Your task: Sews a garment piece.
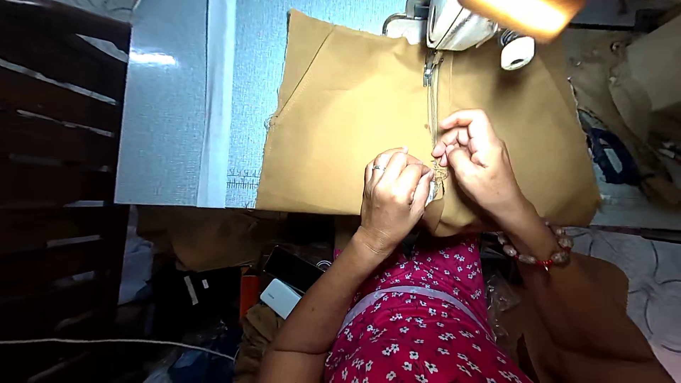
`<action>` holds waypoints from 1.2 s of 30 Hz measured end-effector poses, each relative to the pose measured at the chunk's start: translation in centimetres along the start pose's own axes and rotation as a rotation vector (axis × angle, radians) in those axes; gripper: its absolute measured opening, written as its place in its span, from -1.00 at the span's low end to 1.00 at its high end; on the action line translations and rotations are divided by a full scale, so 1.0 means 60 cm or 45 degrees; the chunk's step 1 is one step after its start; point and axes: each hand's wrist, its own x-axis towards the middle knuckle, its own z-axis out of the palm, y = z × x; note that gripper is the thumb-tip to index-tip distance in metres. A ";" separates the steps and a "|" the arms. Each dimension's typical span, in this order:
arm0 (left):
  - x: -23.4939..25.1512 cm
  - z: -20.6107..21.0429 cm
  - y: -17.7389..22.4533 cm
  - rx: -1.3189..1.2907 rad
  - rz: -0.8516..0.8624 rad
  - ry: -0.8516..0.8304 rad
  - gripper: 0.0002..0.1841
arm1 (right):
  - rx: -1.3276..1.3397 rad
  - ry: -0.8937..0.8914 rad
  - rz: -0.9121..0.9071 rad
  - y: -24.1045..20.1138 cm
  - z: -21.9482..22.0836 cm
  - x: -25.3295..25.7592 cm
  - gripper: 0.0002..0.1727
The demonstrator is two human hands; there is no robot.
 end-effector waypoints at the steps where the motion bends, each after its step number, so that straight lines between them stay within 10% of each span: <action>1: 0.000 0.001 0.000 -0.004 0.006 0.022 -0.90 | 0.045 0.014 0.058 -0.006 -0.002 -0.009 -0.58; 11: 0.015 -0.008 0.013 0.343 0.264 0.043 -0.89 | -0.032 0.126 0.239 -0.031 0.013 -0.006 -0.57; 27: 0.073 -0.042 -0.032 0.103 0.075 -0.573 -0.57 | 0.060 0.206 0.244 -0.021 0.025 -0.013 -0.65; 36: 0.054 -0.030 -0.030 0.231 0.136 -0.570 -0.57 | -0.632 0.283 -0.099 0.019 0.027 -0.040 -0.72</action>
